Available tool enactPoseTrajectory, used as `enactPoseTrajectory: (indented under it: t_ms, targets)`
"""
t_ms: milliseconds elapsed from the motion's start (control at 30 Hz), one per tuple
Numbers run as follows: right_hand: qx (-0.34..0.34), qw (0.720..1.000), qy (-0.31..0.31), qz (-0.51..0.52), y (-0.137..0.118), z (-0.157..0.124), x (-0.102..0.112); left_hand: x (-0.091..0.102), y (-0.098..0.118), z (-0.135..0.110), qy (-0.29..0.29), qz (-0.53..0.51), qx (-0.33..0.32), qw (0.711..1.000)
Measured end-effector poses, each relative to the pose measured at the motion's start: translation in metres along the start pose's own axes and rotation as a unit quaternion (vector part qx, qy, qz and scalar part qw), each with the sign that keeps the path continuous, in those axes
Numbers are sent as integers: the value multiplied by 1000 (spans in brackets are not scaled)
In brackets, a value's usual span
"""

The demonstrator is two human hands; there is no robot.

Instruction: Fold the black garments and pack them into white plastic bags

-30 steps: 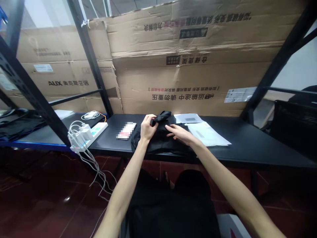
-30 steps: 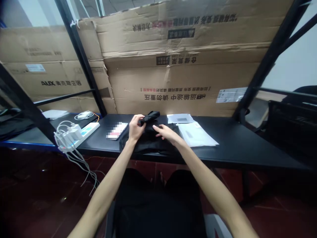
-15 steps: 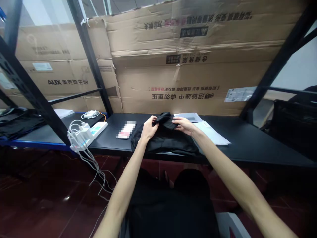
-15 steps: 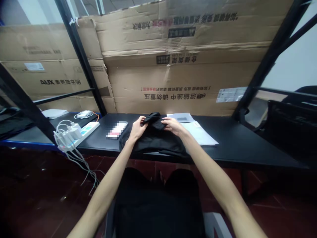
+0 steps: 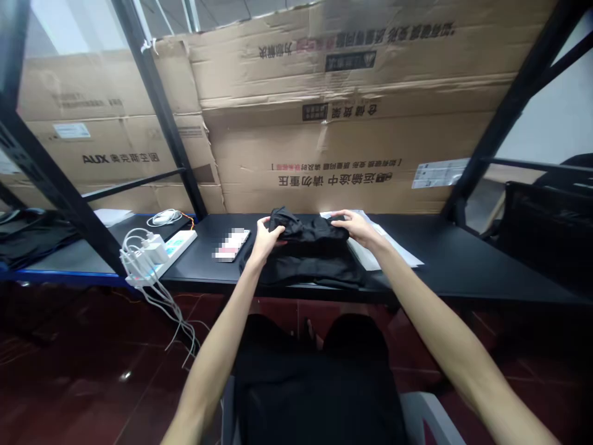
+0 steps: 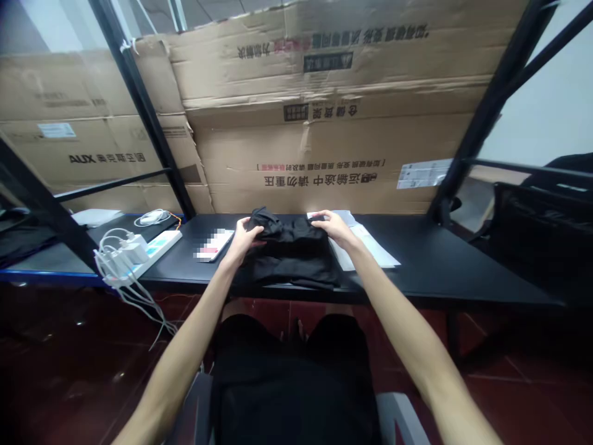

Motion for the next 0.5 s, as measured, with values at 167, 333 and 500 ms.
enactPoseTrajectory:
  t_ms: [167,333,500]
  targets:
    - [61,976,2,-207,-3,1,21,-4,7,-11,-24,31,37,999]
    - [61,927,-9,-369,1,-9,21,-16,12,-34,-43,119,101,987]
    - [45,898,-21,-436,4,-20,6,-21,36,-58,17,376,53,925]
Point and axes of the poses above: each hand's wrist, its own z-axis towards the middle knuckle, its own x-axis out of the back of the hand, y = z × x, the point moved 5 cm from there along z, towards the middle knuckle, and after that the axes turned 3 degrees about -y, right-handed, at the moved point
